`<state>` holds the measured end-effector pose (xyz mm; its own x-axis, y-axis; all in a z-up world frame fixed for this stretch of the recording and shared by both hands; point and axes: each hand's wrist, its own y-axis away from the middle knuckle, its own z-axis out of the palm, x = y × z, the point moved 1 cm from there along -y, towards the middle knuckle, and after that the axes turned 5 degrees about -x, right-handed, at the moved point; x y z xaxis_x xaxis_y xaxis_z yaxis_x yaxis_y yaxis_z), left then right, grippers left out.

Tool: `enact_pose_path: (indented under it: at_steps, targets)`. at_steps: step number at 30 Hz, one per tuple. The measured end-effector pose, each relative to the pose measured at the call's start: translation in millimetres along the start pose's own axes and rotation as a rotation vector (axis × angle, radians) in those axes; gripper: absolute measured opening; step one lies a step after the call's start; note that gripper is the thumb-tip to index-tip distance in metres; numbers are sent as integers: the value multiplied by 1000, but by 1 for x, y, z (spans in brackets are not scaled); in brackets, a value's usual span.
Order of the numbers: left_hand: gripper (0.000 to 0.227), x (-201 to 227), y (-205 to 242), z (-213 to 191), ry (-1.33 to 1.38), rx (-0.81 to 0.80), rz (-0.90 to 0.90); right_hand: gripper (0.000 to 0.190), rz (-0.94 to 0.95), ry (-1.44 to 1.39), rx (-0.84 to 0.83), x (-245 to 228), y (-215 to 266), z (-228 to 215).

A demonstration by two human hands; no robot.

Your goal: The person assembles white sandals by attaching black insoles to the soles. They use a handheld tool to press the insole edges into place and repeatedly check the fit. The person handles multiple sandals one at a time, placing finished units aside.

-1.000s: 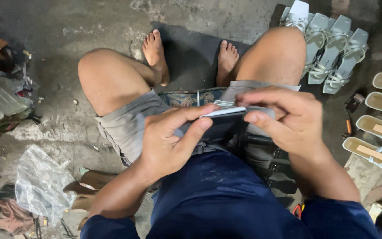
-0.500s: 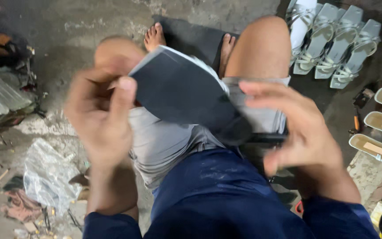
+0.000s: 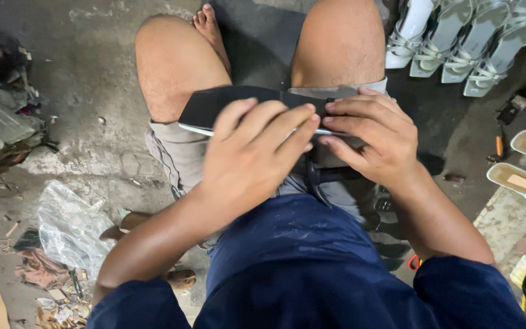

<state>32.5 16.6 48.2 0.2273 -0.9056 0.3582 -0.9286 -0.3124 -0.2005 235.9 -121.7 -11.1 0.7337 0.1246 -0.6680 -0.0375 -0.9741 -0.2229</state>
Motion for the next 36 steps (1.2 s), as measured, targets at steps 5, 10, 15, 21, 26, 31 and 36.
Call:
enact_pose_path:
  at_steps: [5,10,15,21,26,31,36]
  targets:
    - [26,-8,-10,23,22,9,103,20,-59,-29,46,4,-11,4]
    - [21,-9,-15,28,82,-2,91,21,-7,-113,18,11,-5,-3]
    - [16,-2,-26,31,120,-3,54,21,126,-256,17,12,-3,-9]
    - [12,-5,-32,30,188,-18,34,24,48,-394,-15,22,-2,-16]
    - [13,-7,-36,31,255,-33,30,19,115,-424,2,31,7,-16]
    - [12,-12,-38,34,303,-28,0,22,138,-655,-10,44,14,-13]
    - [12,-16,-34,43,348,-37,-14,13,226,-808,74,53,27,-4]
